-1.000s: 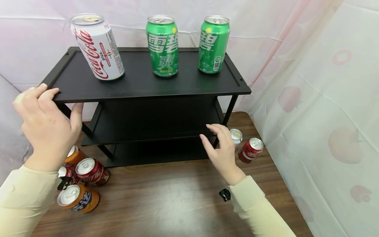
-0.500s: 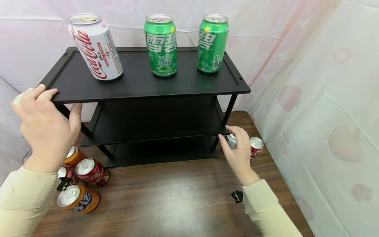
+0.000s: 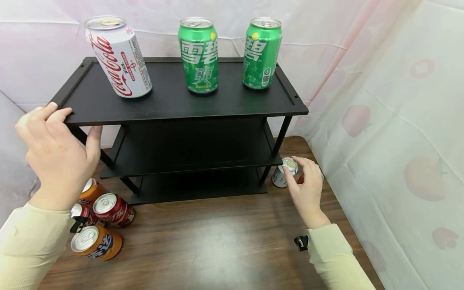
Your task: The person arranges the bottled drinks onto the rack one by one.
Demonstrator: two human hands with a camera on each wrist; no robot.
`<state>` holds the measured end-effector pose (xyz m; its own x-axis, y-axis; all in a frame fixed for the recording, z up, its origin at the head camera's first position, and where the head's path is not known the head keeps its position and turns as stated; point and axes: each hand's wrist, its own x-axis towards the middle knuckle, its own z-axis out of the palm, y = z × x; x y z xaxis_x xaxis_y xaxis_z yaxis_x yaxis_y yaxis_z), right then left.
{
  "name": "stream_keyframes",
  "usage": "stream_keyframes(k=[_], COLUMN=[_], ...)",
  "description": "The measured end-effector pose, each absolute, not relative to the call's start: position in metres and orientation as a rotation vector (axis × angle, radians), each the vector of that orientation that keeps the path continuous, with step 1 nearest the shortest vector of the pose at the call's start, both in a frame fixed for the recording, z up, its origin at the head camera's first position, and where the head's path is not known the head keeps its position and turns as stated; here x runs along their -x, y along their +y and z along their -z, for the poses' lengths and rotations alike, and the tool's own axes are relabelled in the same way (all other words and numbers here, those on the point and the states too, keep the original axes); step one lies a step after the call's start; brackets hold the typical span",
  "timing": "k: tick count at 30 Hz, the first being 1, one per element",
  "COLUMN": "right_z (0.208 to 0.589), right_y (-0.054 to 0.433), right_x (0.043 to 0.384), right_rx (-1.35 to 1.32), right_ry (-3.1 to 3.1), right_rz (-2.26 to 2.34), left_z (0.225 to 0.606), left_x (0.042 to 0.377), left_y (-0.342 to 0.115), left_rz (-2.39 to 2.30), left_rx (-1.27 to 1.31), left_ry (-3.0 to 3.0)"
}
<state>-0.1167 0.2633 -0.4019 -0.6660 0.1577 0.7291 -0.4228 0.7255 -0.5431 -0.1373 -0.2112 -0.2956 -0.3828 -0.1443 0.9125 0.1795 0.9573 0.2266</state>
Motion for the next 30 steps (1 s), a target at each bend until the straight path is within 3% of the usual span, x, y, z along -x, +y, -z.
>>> stream_keyframes(k=[30], right_z=[0.435], right_y=[0.316], right_x=[0.122], right_rx=[0.062], right_ry=[-2.374], right_rz=[-0.831], left_z=[0.300], left_x=[0.139], left_y=[-0.214], left_rz=[0.332], left_rx=[0.018], left_ry=[-1.932])
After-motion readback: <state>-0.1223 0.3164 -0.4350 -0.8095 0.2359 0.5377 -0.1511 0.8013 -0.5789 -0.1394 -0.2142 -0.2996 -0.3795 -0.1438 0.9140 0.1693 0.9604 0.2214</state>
